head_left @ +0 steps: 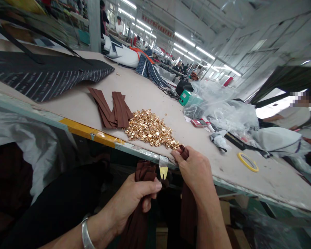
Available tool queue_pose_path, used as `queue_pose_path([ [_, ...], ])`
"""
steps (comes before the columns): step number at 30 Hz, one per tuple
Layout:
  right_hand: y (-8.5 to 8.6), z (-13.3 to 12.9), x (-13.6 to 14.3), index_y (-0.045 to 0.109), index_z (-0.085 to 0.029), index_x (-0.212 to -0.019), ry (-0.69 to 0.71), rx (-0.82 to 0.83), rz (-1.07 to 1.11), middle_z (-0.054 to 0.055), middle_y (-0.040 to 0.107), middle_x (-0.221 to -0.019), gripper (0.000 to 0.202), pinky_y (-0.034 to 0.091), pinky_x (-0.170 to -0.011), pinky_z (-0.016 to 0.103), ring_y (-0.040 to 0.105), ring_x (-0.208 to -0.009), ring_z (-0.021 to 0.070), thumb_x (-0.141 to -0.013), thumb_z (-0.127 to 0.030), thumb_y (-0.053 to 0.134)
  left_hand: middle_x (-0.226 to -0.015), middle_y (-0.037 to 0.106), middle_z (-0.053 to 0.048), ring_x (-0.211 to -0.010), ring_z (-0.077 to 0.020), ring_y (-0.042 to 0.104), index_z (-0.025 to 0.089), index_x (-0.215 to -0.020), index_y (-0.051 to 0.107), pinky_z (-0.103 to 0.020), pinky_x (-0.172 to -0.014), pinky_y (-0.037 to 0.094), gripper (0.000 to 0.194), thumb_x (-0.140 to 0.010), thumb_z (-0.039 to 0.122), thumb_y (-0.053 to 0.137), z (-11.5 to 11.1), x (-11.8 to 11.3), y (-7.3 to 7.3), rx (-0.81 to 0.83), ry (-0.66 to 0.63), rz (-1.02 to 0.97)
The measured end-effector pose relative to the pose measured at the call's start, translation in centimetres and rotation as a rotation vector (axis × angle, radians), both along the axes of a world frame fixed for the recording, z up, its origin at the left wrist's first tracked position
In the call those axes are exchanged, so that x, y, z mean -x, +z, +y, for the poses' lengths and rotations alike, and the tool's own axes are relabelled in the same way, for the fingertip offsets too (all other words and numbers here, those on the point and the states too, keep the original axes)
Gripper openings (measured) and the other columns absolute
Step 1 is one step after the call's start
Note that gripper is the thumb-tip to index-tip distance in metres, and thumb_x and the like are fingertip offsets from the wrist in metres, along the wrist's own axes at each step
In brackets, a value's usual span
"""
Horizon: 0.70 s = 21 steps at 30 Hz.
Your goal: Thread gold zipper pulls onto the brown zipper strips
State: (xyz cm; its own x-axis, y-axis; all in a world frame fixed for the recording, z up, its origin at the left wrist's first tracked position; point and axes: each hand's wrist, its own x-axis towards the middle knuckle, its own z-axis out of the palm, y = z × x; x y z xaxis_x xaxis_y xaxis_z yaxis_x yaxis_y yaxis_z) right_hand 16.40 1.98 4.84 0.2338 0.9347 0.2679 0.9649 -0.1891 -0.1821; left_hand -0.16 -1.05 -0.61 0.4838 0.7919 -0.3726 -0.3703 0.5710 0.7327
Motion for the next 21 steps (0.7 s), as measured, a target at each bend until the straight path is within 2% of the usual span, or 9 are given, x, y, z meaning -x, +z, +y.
queue_pose_path([
  [7, -0.1, 1.0, -0.9, 0.063, -0.020, -0.067, 0.078, -0.046, -0.079, 0.003, 0.063, -0.059, 0.024, 0.030, -0.054, 0.029, 0.053, -0.053, 0.0171, -0.085, -0.035, 0.057, -0.052, 0.051, 0.004, -0.039, -0.0048, 0.035, 0.014, -0.062, 0.058, -0.020, -0.041, 0.027, 0.017, -0.070, 0.025, 0.069, -0.1, 0.1, -0.2, 0.053, -0.010, -0.085],
  [11, -0.2, 0.0, -1.0, 0.059, -0.019, -0.064, 0.099, -0.130, -0.067, 0.001, 0.058, -0.055, 0.023, 0.033, -0.054, 0.028, 0.051, -0.051, 0.0154, -0.083, -0.032, 0.057, -0.056, 0.055, 0.002, -0.040, -0.0042, 0.035, 0.013, -0.064, 0.061, -0.019, -0.041, 0.029, 0.016, -0.070, 0.025, 0.070, -0.2, -0.1, -0.6, 0.119, -0.008, -0.130],
  [14, -0.1, -2.5, -0.5, 0.059, -0.020, -0.065, 0.189, -0.155, 0.189, -0.003, 0.054, -0.053, 0.024, 0.036, -0.051, 0.025, 0.048, -0.047, 0.0128, -0.085, -0.033, 0.057, -0.052, 0.052, 0.003, -0.039, -0.0038, 0.033, 0.012, -0.064, 0.063, -0.019, -0.040, 0.031, 0.022, -0.072, 0.030, 0.072, -0.3, -0.3, -0.7, 0.169, -0.027, -0.137],
  [18, -0.5, -6.0, 0.9, 0.066, -0.020, -0.079, 0.430, 0.040, 0.583, -0.002, 0.063, -0.063, 0.018, 0.041, -0.050, 0.022, 0.054, -0.052, 0.0123, -0.089, -0.031, 0.057, -0.045, 0.045, 0.006, -0.039, -0.0045, 0.033, 0.012, -0.068, 0.067, -0.018, -0.042, 0.033, 0.025, -0.073, 0.035, 0.073, -0.6, -0.4, -0.8, 0.199, -0.063, -0.205],
  [21, -1.5, -7.2, 1.8, 0.066, -0.021, -0.082, 0.452, 0.025, 0.696, -0.001, 0.066, -0.065, 0.012, 0.042, -0.050, 0.022, 0.057, -0.055, 0.0131, -0.089, -0.028, 0.059, -0.045, 0.046, 0.006, -0.039, -0.0045, 0.035, 0.012, -0.067, 0.067, -0.018, -0.042, 0.034, 0.025, -0.069, 0.034, 0.077, -0.8, -0.3, -0.8, 0.225, -0.054, -0.231],
])
